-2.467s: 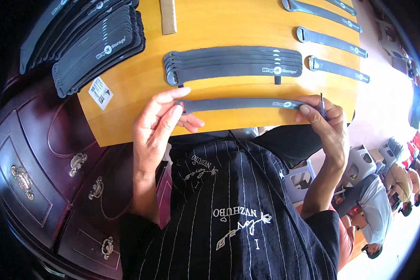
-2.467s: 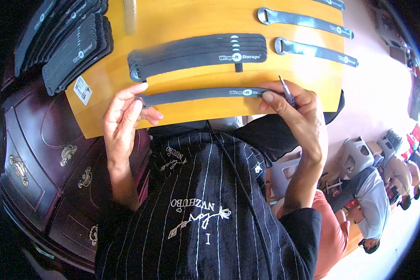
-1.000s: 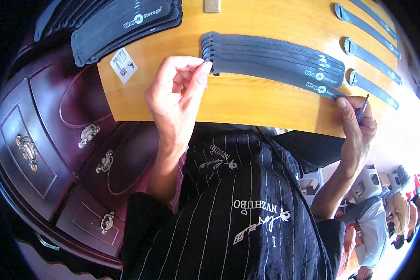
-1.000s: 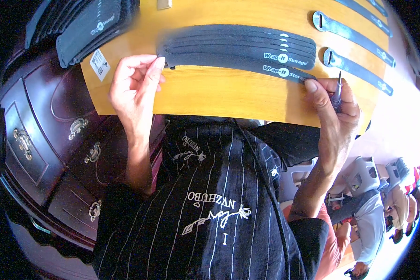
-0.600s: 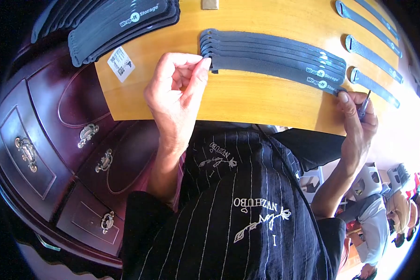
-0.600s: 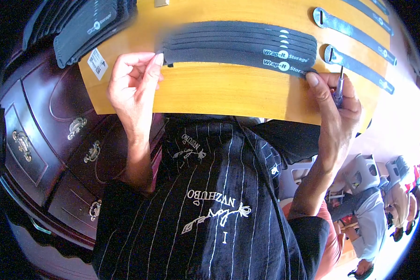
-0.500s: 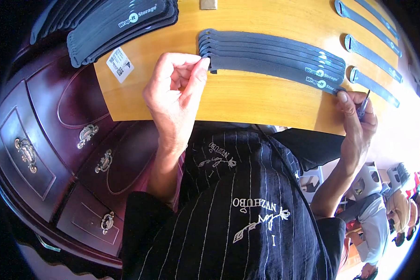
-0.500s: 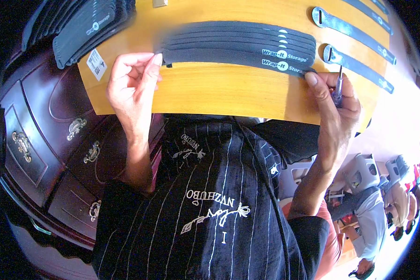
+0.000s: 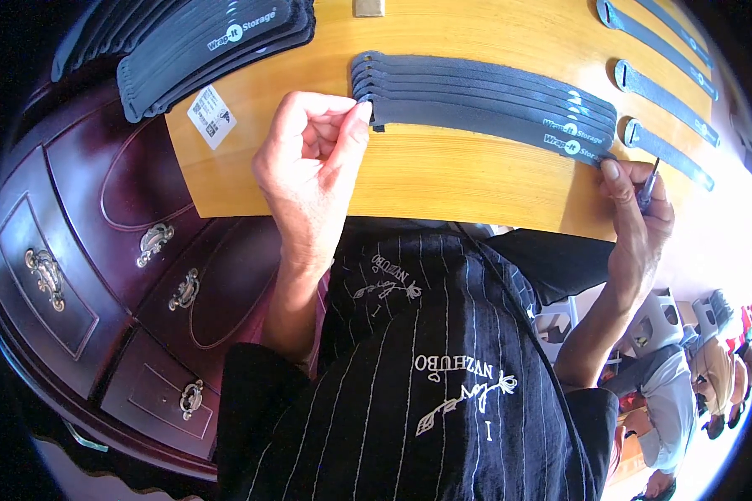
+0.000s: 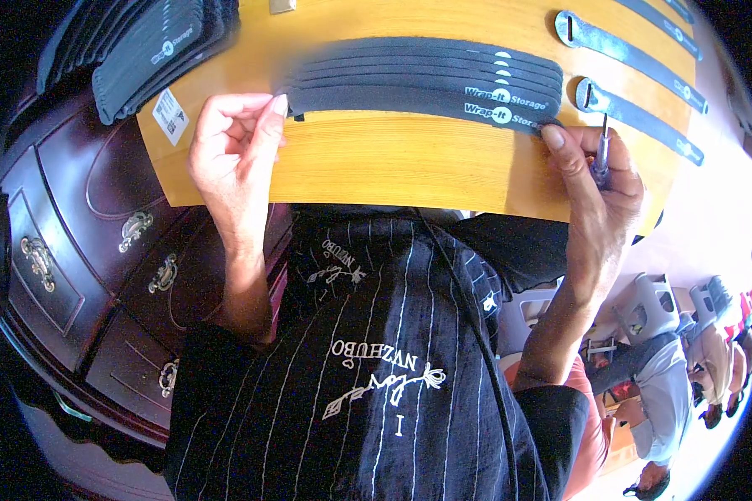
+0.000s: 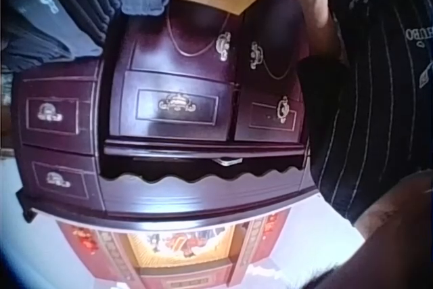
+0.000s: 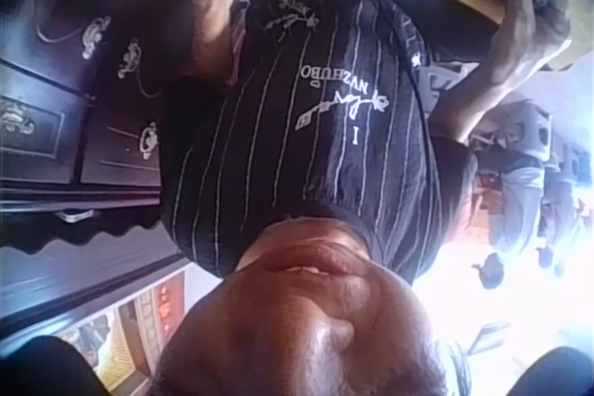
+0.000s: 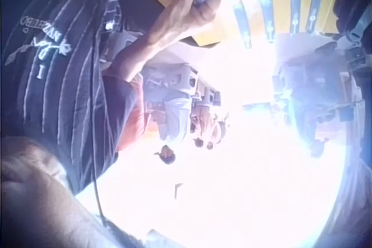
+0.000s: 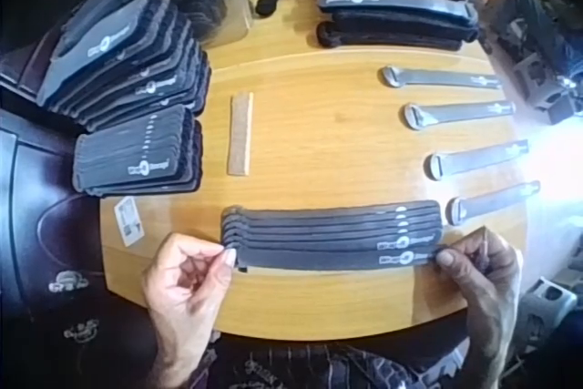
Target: Cleaning and preparing hook-and-loop storage straps by punching out holes using a handheld awl tool.
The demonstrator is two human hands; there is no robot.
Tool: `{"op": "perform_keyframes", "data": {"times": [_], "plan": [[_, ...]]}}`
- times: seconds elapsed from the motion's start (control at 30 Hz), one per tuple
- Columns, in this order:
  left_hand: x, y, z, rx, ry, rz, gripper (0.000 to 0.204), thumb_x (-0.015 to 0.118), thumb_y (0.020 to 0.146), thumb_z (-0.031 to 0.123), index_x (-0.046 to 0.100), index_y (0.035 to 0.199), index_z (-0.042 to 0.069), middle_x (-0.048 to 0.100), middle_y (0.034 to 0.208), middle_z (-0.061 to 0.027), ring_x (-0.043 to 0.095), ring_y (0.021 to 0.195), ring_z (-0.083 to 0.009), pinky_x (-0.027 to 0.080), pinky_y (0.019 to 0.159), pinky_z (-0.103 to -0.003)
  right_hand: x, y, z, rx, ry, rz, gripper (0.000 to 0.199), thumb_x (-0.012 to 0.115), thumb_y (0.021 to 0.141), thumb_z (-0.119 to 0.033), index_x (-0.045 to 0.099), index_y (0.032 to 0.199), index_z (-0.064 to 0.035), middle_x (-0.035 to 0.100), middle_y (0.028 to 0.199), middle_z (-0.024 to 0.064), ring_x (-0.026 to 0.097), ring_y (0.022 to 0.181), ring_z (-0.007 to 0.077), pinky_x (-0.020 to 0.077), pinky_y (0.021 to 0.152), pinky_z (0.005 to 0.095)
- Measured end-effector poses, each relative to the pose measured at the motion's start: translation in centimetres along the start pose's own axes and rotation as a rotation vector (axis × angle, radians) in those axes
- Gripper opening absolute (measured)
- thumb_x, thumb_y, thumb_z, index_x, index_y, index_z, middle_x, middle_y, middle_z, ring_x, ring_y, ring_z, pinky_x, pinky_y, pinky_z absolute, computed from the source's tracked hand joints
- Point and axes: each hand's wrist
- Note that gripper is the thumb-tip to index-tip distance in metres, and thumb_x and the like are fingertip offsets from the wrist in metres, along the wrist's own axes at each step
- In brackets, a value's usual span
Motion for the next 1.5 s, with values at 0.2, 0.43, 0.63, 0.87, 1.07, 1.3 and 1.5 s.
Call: {"op": "perform_keyframes", "data": {"times": [0.2,0.43,0.63,0.87,1.07,1.3,1.5], "plan": [[0.3,-0.1,0.1,0.007,0.004,0.003,0.012,0.065,0.081,-0.007,0.056,0.085,-0.001,0.06,0.073,-0.0003,0.054,0.064,-0.0009,0.044,0.059,-0.015,-0.1,0.2,0.0,0.007,0.026,0.001,0.013,0.073,0.081,-0.016,0.067,0.085,-0.0057,0.06,0.073,-0.0053,0.048,0.068,0.0025,0.0361,0.065,0.0168],[0.9,-0.5,-0.2,-0.042,0.026,0.03,0.01,0.065,0.083,-0.003,0.057,0.087,0.002,0.057,0.074,0.0035,0.048,0.062,0.0003,0.039,0.056,-0.015,0.0,-0.1,-0.1,0.05,-0.031,0.024,0.013,0.073,0.081,-0.019,0.067,0.083,-0.0073,0.054,0.065,-0.0083,0.042,0.06,0.0015,0.0317,0.055,0.0174],[0.0,-0.4,-0.1,-0.027,0.063,0.007,0.011,0.065,0.084,-0.003,0.056,0.09,0.0,0.057,0.079,0.0009,0.05,0.068,-0.0014,0.041,0.062,-0.015,0.6,-0.1,-1.3,0.072,-0.038,-0.021,0.015,0.073,0.081,-0.018,0.067,0.086,-0.0045,0.059,0.071,-0.0058,0.047,0.066,0.002,0.0358,0.062,0.0169],[0.3,-0.2,-0.6,-0.041,0.059,0.005,0.012,0.065,0.084,-0.003,0.056,0.091,0.0,0.055,0.079,0.0005,0.048,0.068,-0.002,0.04,0.062,-0.015,0.7,0.2,-0.9,0.024,0.015,0.004,0.019,0.074,0.08,-0.022,0.067,0.081,-0.0052,0.058,0.067,-0.0051,0.046,0.064,0.0027,0.037,0.061,0.018],[0.1,-0.3,-0.4,-0.029,0.086,0.004,0.012,0.065,0.084,-0.003,0.056,0.091,0.0,0.054,0.077,0.0009,0.047,0.067,-0.002,0.039,0.06,-0.015,0.6,0.2,-1.4,0.046,-0.011,0.003,0.018,0.073,0.08,-0.021,0.066,0.08,-0.0042,0.058,0.067,-0.0041,0.048,0.064,0.003,0.0385,0.061,0.0184],[0.2,-0.4,-0.5,-0.035,0.116,0.003,0.012,0.065,0.084,-0.002,0.056,0.091,0.0,0.054,0.077,0.0012,0.046,0.066,-0.0021,0.039,0.06,-0.015,0.9,0.4,-1.1,0.03,-0.083,0.016,0.018,0.074,0.08,-0.019,0.065,0.08,-0.0034,0.059,0.067,-0.0033,0.049,0.062,0.0031,0.0397,0.059,0.0185],[0.5,-0.1,-0.5,0.012,0.126,0.011,0.011,0.065,0.086,0.007,0.056,0.09,0.003,0.051,0.068,0.0023,0.043,0.056,-0.002,0.031,0.047,-0.015,0.8,0.5,-1.2,0.018,-0.09,0.031,0.018,0.074,0.08,-0.019,0.065,0.08,-0.0034,0.058,0.066,-0.0036,0.048,0.061,0.0028,0.0392,0.057,0.0182]]}}
Point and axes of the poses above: each hand's wrist, its own y-axis towards the middle knuckle, its own x-axis out of the palm, z = x × y
